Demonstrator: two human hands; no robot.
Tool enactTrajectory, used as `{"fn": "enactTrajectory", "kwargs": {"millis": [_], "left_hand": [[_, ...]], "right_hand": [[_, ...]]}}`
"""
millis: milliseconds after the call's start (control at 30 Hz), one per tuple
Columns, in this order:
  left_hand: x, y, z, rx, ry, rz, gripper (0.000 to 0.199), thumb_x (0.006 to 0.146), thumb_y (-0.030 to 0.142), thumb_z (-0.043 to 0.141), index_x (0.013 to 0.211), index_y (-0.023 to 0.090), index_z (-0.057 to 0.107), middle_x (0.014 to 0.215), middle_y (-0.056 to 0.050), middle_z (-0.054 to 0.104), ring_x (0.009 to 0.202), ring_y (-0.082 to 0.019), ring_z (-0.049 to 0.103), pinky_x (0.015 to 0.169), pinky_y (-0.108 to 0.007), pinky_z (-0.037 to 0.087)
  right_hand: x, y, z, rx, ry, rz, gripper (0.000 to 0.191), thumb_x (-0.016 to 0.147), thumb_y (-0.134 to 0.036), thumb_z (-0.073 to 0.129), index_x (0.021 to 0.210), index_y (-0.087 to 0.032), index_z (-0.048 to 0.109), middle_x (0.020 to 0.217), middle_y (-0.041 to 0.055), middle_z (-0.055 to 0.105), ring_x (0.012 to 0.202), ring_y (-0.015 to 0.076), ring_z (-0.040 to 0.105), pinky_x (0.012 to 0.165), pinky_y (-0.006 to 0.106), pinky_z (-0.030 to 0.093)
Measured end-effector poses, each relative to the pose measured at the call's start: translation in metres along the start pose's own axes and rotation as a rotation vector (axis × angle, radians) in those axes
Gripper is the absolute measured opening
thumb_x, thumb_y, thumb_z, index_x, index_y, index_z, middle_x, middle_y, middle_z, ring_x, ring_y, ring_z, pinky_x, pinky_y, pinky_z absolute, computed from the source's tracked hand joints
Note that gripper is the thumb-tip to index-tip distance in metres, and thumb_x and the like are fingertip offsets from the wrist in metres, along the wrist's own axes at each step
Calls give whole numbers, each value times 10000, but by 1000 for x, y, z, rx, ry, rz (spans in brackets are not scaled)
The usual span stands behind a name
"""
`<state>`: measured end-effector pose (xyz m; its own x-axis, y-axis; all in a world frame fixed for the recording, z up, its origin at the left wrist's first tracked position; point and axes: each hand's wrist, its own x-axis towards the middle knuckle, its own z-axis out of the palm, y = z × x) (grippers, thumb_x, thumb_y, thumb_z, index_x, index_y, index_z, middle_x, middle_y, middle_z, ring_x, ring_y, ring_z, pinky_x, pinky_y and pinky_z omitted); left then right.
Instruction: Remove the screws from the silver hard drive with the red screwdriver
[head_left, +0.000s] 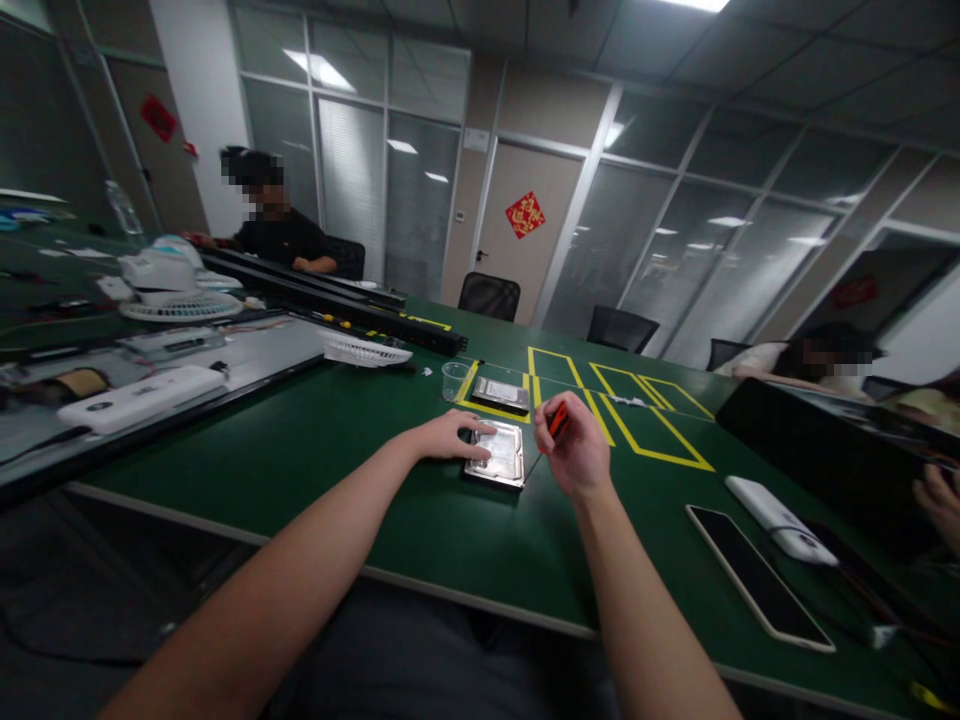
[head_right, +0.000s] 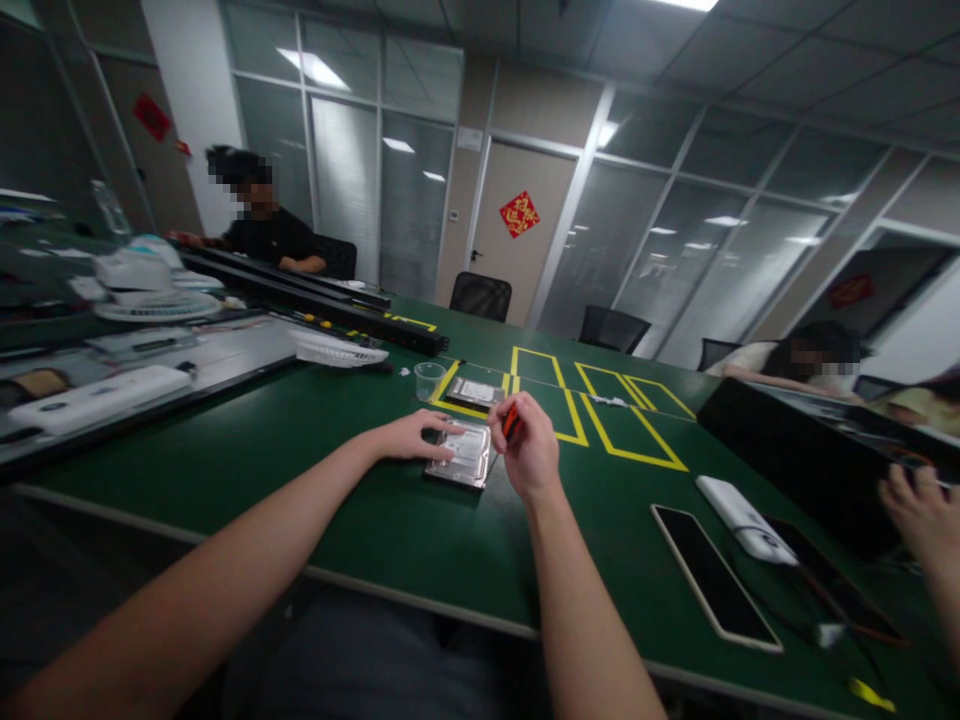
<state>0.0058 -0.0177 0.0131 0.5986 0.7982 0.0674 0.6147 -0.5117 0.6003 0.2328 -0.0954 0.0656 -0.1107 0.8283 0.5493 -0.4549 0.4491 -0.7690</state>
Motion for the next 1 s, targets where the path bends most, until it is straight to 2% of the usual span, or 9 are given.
{"fn": "enactTrajectory", "kwargs": {"millis": [367, 567, 833, 1000], "left_hand": [[3, -5, 2, -3, 11, 27, 747, 764, 679, 739, 1420, 357, 584, 1562, -67, 427, 1452, -349, 345, 1193, -451, 243], [3, -6, 3, -3, 8, 17, 760, 756, 701, 732, 1419, 358, 586, 1565, -58, 423, 1453, -353, 341, 1196, -446, 240], [4, -8, 3, -5, 9, 20, 773, 755, 717, 727, 1425, 364, 576, 1570, -63, 417, 1451, -355, 345, 1190, -453, 248], [4, -8, 3, -11, 10, 30, 773, 756, 722, 725, 1424, 361, 579, 1563, -68, 427, 1446, -356, 354, 1188, -453, 251]], "right_hand": [[0, 0, 1, -16, 52, -11, 151, 925, -264, 582, 790, -201, 559, 749, -1, 643, 408, 75, 449, 408, 218, 272], [0, 1, -1, -26, 53, -7, 296, 979, -349, 460, 839, -170, 650, 702, 31, 637, 411, 80, 441, 424, 231, 282], [-1, 1, 0, -33, 63, -25, 212, 903, -270, 624, 746, -208, 495, 740, -8, 650, 436, 87, 477, 413, 214, 304], [-1, -2, 1, -37, 45, -13, 172, 930, -323, 565, 804, -207, 560, 718, 1, 639, 400, 71, 411, 407, 214, 266]]}}
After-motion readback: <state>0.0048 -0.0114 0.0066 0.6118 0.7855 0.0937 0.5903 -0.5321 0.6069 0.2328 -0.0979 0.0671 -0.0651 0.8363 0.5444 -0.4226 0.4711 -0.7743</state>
